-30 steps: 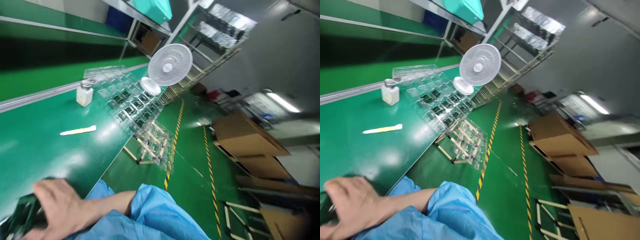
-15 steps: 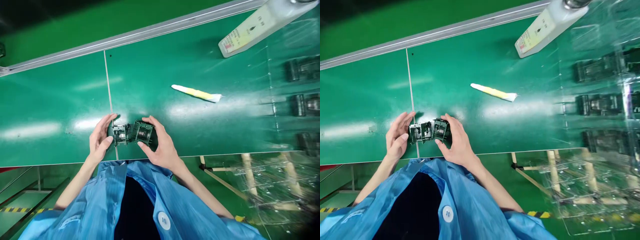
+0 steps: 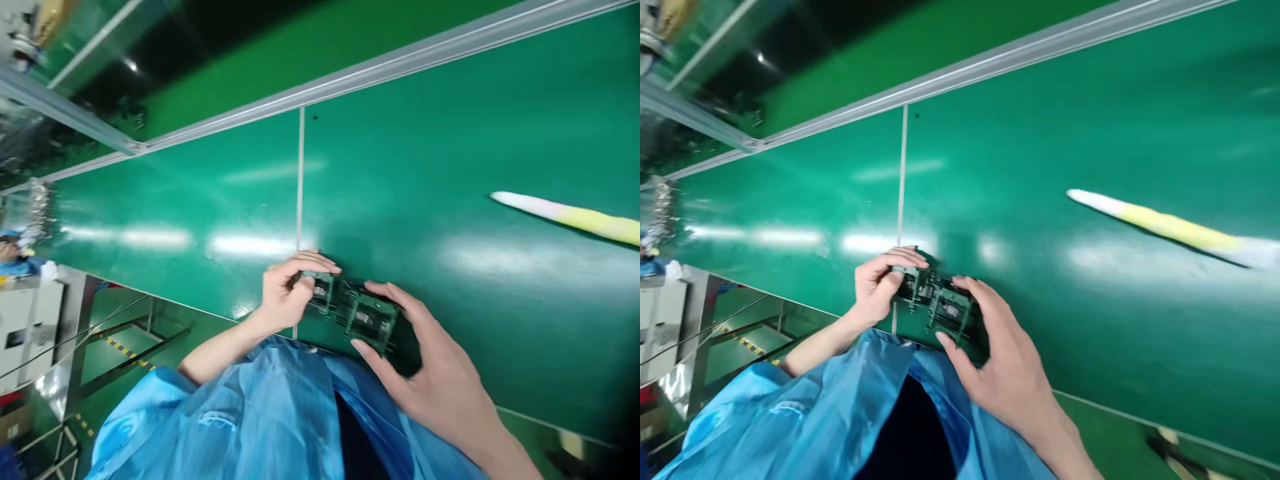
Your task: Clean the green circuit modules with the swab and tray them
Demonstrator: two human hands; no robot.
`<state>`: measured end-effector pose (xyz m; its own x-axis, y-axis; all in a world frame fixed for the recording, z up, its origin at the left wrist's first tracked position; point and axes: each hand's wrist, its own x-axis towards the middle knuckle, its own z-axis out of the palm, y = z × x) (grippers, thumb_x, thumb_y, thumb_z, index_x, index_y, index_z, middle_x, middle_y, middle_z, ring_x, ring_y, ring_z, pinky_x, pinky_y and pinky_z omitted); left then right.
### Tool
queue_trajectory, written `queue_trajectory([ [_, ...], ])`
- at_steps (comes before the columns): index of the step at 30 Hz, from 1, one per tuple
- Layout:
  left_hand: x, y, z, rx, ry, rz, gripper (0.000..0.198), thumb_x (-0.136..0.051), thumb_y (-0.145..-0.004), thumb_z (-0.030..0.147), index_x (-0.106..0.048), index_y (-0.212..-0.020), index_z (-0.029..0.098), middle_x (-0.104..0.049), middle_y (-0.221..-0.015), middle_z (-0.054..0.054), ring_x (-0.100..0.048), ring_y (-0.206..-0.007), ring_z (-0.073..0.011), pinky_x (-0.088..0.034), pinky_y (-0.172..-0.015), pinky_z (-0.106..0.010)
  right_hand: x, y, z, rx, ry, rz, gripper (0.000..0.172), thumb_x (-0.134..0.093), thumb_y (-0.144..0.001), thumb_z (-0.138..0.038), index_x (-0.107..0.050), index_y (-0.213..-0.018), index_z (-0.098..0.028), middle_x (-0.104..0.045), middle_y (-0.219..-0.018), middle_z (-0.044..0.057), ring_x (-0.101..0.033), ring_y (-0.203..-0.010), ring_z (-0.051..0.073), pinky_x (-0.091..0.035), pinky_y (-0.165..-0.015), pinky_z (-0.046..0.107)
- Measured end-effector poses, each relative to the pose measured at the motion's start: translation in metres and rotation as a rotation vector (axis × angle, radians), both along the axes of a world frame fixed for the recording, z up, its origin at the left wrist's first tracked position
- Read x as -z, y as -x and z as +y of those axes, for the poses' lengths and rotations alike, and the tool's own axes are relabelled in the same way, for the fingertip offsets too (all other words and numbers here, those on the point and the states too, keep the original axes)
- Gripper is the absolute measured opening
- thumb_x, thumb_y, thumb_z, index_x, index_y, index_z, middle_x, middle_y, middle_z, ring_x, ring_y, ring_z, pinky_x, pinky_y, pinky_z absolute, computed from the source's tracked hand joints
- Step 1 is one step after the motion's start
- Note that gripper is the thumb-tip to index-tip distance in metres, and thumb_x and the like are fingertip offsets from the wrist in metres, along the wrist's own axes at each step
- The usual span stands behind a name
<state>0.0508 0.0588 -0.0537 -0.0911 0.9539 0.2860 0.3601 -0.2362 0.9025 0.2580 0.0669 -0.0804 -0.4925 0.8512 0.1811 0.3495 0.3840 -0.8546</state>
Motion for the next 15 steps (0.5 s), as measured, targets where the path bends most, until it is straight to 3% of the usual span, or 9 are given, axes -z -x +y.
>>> queue_trajectory([
  [3,-0.001,0.006,0.004,0.028,0.026,0.047,0.027,-0.046,-0.102,0.038,-0.066,-0.099,0.021,-0.077,-0.095,-0.007,-0.073,-0.101,-0.0219,-0.056,-0.101,-0.047,0.01,0.001,0.003,0.008,-0.016,0.002,0.062,-0.059,-0.095,-0.046,-0.04,-0.15,-0.025,-0.066,-0.134,0.012,-0.067,-0.121,0.034,-0.061,-0.096,0.046],
  [5,-0.007,0.012,0.001,0.065,0.078,0.052,0.029,-0.051,-0.1,0.041,-0.064,-0.116,0.021,-0.075,-0.113,-0.011,-0.068,-0.118,-0.0252,-0.054,-0.106,-0.047,0.012,0.001,0.006,0.0,-0.028,-0.001,0.063,-0.058,-0.095,-0.048,-0.039,-0.151,-0.026,-0.066,-0.134,0.012,-0.068,-0.118,0.034,-0.063,-0.092,0.046],
  [8,-0.019,0.026,-0.014,0.164,0.194,0.074,0.07,-0.065,-0.091,0.052,-0.04,-0.151,0.025,-0.05,-0.154,-0.016,-0.048,-0.143,-0.0323,-0.044,-0.118,-0.051,0.007,0.0,0.011,-0.002,-0.043,-0.054,0.064,-0.058,-0.095,-0.048,-0.037,-0.153,-0.029,-0.064,-0.138,0.01,-0.068,-0.119,0.034,-0.064,-0.09,0.046],
  [10,-0.024,0.036,-0.028,0.224,0.27,0.134,0.091,-0.072,-0.085,0.055,-0.026,-0.158,0.028,-0.037,-0.163,-0.015,-0.04,-0.149,-0.0349,-0.037,-0.123,-0.054,-0.001,-0.001,0.01,-0.008,-0.026,-0.086,0.064,-0.058,-0.096,-0.045,-0.035,-0.153,-0.03,-0.062,-0.141,0.01,-0.065,-0.125,0.033,-0.062,-0.096,0.047],
  [12,-0.026,0.042,-0.039,0.221,0.328,0.213,0.089,-0.075,-0.084,0.05,-0.028,-0.157,0.031,-0.04,-0.161,-0.013,-0.041,-0.148,-0.0342,-0.036,-0.124,-0.054,-0.012,-0.001,0.008,-0.033,0.02,-0.097,0.064,-0.058,-0.096,-0.04,-0.034,-0.154,-0.028,-0.059,-0.145,0.011,-0.061,-0.131,0.032,-0.058,-0.105,0.05],
  [15,-0.023,0.045,-0.047,0.134,0.334,0.256,0.071,-0.074,-0.088,0.037,-0.042,-0.151,0.033,-0.053,-0.152,-0.01,-0.051,-0.141,-0.03,-0.041,-0.121,-0.049,-0.025,0.001,0.006,-0.095,0.104,-0.099,0.066,-0.059,-0.095,-0.033,-0.034,-0.155,-0.021,-0.055,-0.149,0.014,-0.055,-0.138,0.032,-0.053,-0.112,0.053],
])
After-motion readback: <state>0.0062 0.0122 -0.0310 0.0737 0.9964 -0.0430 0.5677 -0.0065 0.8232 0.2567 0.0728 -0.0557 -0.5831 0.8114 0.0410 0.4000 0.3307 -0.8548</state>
